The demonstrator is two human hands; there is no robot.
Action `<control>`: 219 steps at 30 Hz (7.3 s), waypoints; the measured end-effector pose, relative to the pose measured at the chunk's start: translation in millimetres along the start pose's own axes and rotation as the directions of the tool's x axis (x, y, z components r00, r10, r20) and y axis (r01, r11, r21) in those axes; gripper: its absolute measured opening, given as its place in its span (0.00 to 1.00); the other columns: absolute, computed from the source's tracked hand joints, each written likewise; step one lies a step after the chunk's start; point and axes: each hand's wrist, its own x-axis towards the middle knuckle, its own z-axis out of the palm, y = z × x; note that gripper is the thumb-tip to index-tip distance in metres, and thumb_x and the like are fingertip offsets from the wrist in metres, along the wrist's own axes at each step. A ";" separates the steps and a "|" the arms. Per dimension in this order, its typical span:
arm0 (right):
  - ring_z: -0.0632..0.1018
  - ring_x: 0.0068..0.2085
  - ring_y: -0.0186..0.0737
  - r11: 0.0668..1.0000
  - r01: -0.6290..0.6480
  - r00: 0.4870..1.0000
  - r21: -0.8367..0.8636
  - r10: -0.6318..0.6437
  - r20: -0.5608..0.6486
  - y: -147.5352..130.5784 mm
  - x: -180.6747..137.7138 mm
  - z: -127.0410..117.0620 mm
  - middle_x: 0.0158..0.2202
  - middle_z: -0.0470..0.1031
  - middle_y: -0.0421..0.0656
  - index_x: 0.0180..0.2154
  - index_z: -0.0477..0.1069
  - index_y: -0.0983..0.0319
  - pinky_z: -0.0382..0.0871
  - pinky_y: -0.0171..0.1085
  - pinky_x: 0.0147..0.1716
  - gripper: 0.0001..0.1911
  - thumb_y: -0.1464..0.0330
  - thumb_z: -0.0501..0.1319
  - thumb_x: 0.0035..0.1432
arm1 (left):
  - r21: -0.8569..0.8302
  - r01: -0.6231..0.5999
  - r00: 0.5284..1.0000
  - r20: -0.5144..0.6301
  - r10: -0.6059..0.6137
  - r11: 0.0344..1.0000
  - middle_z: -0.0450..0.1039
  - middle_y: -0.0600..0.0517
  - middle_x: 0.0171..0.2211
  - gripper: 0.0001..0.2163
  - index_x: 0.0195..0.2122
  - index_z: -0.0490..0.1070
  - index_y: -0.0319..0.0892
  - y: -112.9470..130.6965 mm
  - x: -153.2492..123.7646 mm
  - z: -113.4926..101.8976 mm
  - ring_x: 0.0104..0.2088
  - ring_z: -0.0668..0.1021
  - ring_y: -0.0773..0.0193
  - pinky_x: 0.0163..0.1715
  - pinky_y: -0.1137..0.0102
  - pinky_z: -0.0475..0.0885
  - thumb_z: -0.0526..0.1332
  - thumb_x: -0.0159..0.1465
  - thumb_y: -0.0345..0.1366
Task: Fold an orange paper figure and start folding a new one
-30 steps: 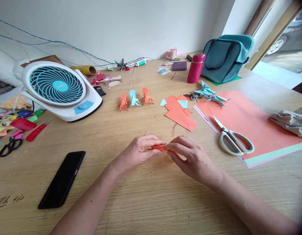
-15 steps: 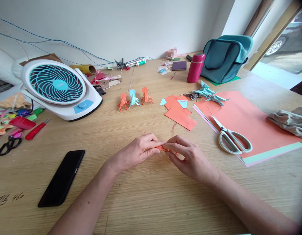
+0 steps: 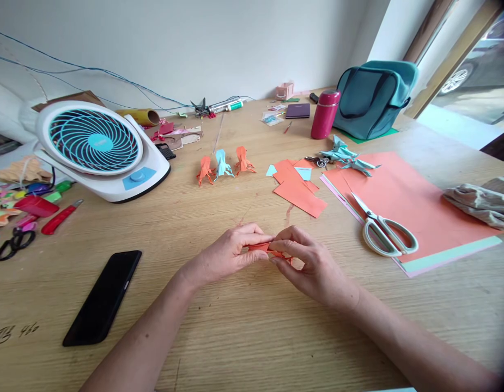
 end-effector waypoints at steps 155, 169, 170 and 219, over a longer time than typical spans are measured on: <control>0.75 0.40 0.44 0.965 0.012 0.926 -0.260 0.088 0.368 2.8 1.5 -64.9 0.42 0.69 0.47 0.63 0.62 0.60 0.73 0.43 0.41 0.29 0.62 0.63 0.63 | -0.127 -0.075 0.864 -0.503 0.001 0.989 0.80 0.47 0.50 0.17 0.50 0.77 0.44 -11.7 -3.6 -11.2 0.51 0.81 0.54 0.55 0.62 0.75 0.69 0.60 0.42; 0.75 0.48 0.49 0.930 -0.052 0.834 -0.365 0.241 0.496 15.3 -9.9 -53.8 0.48 0.71 0.48 0.53 0.69 0.58 0.70 0.49 0.47 0.25 0.76 0.65 0.53 | -0.175 -0.036 0.842 -0.535 -0.064 0.984 0.81 0.46 0.48 0.19 0.50 0.77 0.43 -26.7 5.6 -4.5 0.50 0.81 0.55 0.54 0.61 0.75 0.70 0.59 0.44; 0.74 0.50 0.50 0.936 -0.060 0.824 -0.346 0.242 0.511 16.1 -10.8 -56.4 0.50 0.71 0.48 0.56 0.67 0.57 0.70 0.50 0.50 0.28 0.75 0.65 0.53 | -0.175 -0.035 0.843 -0.534 -0.065 0.984 0.80 0.46 0.49 0.19 0.50 0.77 0.43 -27.5 5.9 -4.4 0.50 0.81 0.55 0.55 0.61 0.75 0.70 0.59 0.44; 0.70 0.42 0.44 0.992 -0.045 0.998 -0.116 0.051 0.048 6.2 -6.7 -38.2 0.42 0.64 0.49 0.62 0.64 0.65 0.71 0.45 0.42 0.24 0.61 0.56 0.69 | 0.033 -0.010 0.892 -0.452 0.024 0.999 0.81 0.49 0.46 0.18 0.53 0.75 0.46 6.4 3.6 19.8 0.47 0.82 0.56 0.53 0.63 0.74 0.68 0.61 0.37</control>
